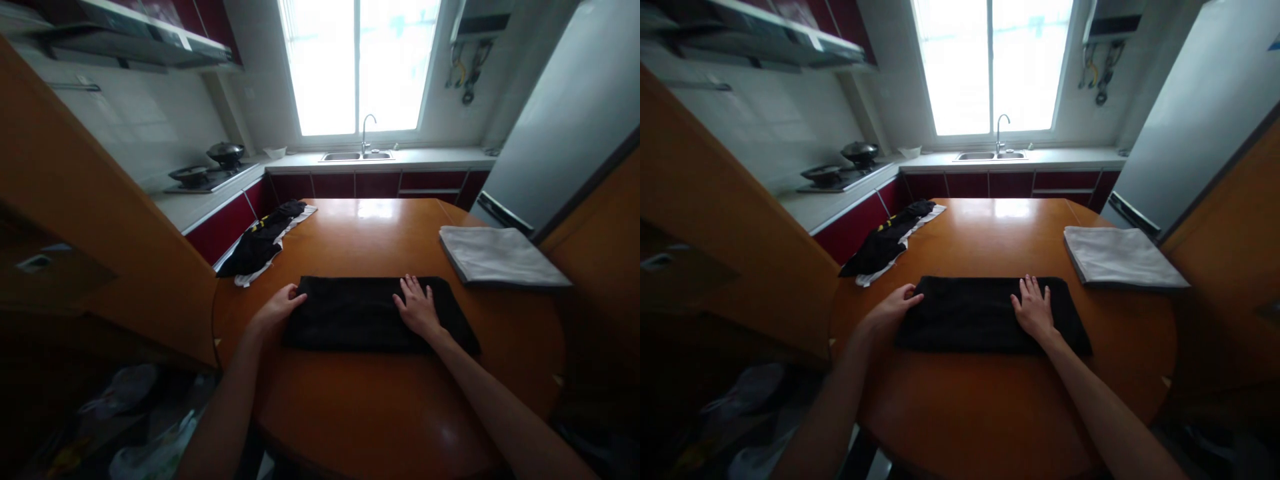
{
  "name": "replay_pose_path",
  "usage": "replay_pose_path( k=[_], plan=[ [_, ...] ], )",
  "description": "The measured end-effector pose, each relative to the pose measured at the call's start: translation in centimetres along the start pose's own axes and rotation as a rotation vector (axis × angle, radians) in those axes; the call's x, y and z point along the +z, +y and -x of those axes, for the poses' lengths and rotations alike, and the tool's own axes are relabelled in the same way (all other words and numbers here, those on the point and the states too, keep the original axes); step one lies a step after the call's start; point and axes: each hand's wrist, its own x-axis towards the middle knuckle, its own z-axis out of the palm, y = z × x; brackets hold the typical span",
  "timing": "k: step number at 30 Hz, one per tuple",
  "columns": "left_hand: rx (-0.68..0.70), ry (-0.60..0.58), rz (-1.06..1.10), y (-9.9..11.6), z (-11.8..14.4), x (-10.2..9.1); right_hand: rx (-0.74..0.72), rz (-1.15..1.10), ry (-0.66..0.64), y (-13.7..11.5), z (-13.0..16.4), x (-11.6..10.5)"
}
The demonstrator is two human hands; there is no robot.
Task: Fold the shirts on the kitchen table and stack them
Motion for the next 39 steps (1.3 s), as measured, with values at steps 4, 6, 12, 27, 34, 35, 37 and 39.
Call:
replay_pose_path(
  k=[4, 6, 12, 27, 34, 35, 37, 39],
  plan=[
    [-0.041, -0.003, 0.187, 1.6, 0.6, 0.1, -0.034, -0.256, 0.208, -1.0, 0.1, -1.8],
    [-0.042, -0.001, 0.242, 3.0, 0.9, 0.5, -0.112, -0.459, 0.253, -1.8, 0.5, -2.7],
    [0.198, -0.079, 0.218, 8.4, 1.6, 3.7, -0.281, -0.922, 0.000, -4.3, 2.3, -3.2],
    [0.548, -0.251, -0.024, 9.0, 3.2, 17.2, 0.045, -1.293, -0.008, -3.5, 1.6, -2.2],
    [0.508, -0.383, 0.191, 8.1, 3.9, 16.1, 0.067, -1.181, -0.026, -2.8, 1.2, -2.5],
    [0.508, -0.367, 0.203, 8.2, 3.7, 15.7, 0.069, -1.165, -0.031, -2.7, 1.1, -2.5],
    [0.536, -0.299, 0.205, 8.4, 3.3, 15.0, 0.077, -1.138, -0.031, -2.3, 1.0, -2.5],
    [0.592, -0.199, 0.165, 8.4, 2.8, 14.4, 0.080, -1.110, -0.008, -1.9, 0.8, -2.7]
  ],
)
